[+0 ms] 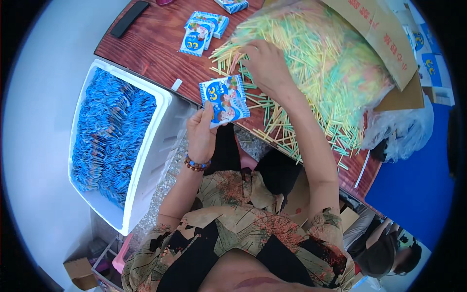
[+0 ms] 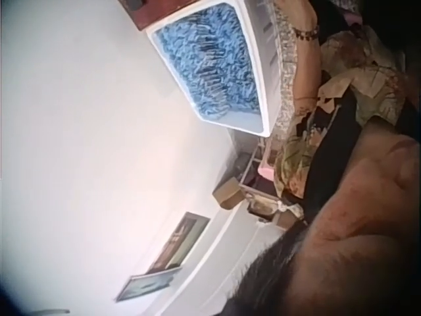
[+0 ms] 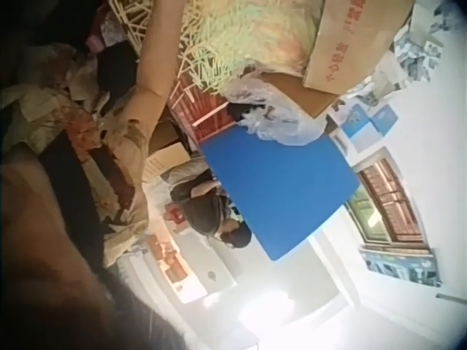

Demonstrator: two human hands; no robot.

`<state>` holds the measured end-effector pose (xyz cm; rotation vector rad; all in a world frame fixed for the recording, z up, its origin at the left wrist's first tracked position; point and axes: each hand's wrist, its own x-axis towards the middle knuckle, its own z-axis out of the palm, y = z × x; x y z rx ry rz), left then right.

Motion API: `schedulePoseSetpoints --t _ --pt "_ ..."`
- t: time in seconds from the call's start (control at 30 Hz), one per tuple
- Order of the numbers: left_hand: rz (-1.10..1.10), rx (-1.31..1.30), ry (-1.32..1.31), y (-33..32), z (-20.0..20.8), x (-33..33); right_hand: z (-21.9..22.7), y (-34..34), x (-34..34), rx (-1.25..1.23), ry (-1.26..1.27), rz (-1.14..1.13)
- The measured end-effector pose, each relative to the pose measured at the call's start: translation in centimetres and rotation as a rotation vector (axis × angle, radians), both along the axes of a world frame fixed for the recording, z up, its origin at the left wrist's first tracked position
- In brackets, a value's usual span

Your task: Sorting and arranging small blue packets and yellow sticks on a table.

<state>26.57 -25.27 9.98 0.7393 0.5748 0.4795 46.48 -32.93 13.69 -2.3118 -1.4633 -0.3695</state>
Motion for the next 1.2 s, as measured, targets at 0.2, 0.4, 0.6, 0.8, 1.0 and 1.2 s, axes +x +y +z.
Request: schedulePoseSetpoints --t 0.2,0.4,0.6,0.8,1.0,1.2 --pt "0.022 -0.044 0.027 1.2 -0.9 -1.0 -1.8 7.5 2.1 -0.396 -0.161 0.175" --pt "0.039 -0.084 -0.002 2.3 -1.1 -0.9 -2.2 6.8 2.7 -0.458 -0.153 0.239" --pt "0.039 -0.129 -0.004 2.0 -1.1 -0.6 -2.7 5.1 3.4 -0.426 -0.129 0.336" --pt "0.037 -0.103 0.013 2.0 -0.8 -0.6 -1.4 4.2 3.7 -0.361 -0.023 0.432" --pt "0.036 -0.113 0.031 1.7 -0.5 -0.2 -0.8 5.5 2.1 -0.544 -0.156 0.400" --pt "0.007 -0.100 -0.017 2.2 -1.4 -0.6 -1.4 4.5 1.9 -0.574 -0.215 0.394"
